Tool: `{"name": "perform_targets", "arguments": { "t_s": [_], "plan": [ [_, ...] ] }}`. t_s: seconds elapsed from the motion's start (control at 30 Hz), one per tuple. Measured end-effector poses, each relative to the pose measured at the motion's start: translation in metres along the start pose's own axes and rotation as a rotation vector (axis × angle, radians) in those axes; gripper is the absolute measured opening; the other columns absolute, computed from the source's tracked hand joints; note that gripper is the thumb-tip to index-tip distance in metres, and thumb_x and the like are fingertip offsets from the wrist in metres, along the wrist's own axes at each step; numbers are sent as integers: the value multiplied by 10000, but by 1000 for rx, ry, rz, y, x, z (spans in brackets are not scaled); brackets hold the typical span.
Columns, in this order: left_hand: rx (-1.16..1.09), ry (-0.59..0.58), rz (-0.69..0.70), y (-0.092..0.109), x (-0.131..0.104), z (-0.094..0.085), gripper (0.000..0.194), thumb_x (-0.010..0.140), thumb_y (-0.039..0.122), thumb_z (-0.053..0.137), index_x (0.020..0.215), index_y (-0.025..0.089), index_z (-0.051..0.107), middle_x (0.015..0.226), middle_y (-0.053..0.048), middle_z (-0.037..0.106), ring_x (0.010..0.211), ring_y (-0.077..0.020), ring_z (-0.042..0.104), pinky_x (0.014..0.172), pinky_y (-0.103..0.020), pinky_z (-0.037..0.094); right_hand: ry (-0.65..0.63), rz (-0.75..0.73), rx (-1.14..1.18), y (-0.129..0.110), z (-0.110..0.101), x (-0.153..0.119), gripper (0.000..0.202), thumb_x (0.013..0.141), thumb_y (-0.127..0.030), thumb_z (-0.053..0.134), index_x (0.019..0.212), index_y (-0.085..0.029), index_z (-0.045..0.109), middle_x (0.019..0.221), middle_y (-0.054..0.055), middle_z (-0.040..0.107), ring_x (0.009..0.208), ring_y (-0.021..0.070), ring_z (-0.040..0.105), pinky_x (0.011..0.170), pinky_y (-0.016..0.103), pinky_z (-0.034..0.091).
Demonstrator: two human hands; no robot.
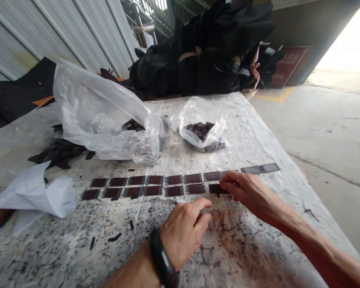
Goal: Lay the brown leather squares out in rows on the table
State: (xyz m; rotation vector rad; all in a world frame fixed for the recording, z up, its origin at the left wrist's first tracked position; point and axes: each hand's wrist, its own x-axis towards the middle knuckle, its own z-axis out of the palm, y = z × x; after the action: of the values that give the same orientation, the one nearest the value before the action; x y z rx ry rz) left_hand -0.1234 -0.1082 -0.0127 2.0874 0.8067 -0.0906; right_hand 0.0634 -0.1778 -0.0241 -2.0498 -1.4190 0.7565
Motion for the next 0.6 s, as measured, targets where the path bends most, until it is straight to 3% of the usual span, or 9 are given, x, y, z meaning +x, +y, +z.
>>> {"name": "perform_targets", "arguments": {
  "t_s": [0.1,0.3,0.47,0.6],
  "plan": [
    [237,56,123,0,5,0,366,886,202,398,1229,220,524,932,-79,695,885,-238,661,818,-404,503,-11,-17,-47,-2,1,7,168,868,-225,476,713,-200,535,531,-46,480,486,105,423,484,233,291],
    [474,-15,84,4,17,0,510,877,164,365,1386,191,354,776,-95,689,696,-276,671,633,-406,530,12,-10,-121,1,7,9,174,886,-213,470,720,-197,522,562,-40,517,493,110,446,486,239,294],
    [503,-98,33,9,19,-4,513,874,155,372,1385,192,345,786,-108,692,721,-295,678,639,-404,528,55,-45,-250,2,18,7,118,892,-193,477,791,-185,539,721,2,559,582,136,526,512,250,325],
    [483,-102,24,8,21,-5,497,873,169,398,1366,226,368,794,-103,695,725,-296,681,640,-400,529,114,-15,-408,6,23,7,60,876,-243,522,853,-190,536,838,15,520,541,131,505,456,253,274]
  ]
}}
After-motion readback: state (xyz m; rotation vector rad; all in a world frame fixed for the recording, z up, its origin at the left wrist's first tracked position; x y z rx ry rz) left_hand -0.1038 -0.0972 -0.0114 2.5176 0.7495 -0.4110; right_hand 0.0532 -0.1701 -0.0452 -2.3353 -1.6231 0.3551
